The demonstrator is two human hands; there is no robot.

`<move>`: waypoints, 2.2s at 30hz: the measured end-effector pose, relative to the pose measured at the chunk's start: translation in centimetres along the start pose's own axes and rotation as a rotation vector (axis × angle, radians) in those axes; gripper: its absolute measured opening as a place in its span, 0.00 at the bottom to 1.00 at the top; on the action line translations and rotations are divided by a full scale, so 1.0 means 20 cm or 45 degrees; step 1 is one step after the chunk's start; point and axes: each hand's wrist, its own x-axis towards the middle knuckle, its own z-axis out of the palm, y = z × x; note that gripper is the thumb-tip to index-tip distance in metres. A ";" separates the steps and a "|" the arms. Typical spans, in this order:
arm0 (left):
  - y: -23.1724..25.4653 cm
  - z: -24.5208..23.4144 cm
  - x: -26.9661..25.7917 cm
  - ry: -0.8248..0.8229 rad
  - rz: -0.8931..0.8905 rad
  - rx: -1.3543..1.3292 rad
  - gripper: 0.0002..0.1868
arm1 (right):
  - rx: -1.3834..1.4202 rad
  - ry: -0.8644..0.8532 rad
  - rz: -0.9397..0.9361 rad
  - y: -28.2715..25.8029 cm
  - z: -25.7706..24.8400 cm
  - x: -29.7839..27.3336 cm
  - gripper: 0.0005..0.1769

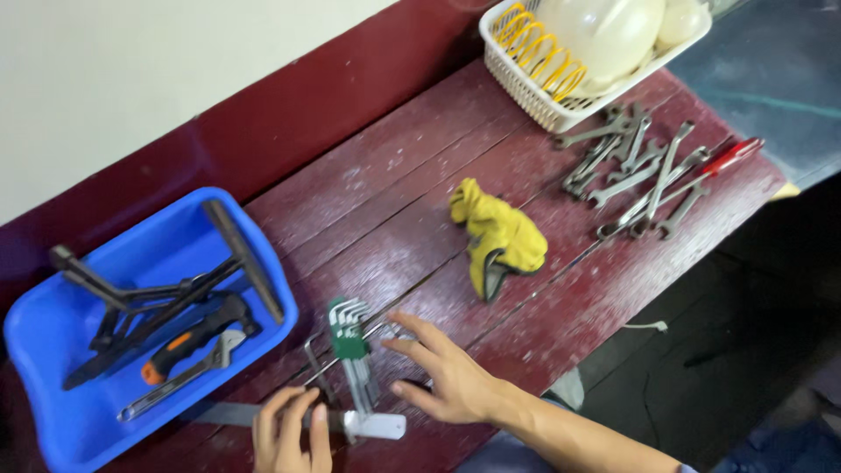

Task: The person wipes down various metal tools, including a T-handle wrench and a smaller wrench, with a yellow cloth by hand.

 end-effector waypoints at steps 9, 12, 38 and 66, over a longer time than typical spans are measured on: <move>0.94 0.60 0.42 -0.203 0.097 -0.333 0.15 | -0.400 0.350 -0.205 0.37 -0.94 -0.24 0.24; 1.22 0.88 0.64 -0.338 0.362 -0.324 0.17 | -0.709 0.485 -0.111 0.54 -1.26 -0.33 0.25; 1.36 1.44 0.85 -0.807 0.339 0.153 0.39 | -0.995 0.082 0.314 0.99 -1.49 -0.29 0.45; 0.81 0.61 0.37 0.275 -0.213 0.461 0.30 | -1.037 -0.073 0.348 0.92 -1.38 0.00 0.48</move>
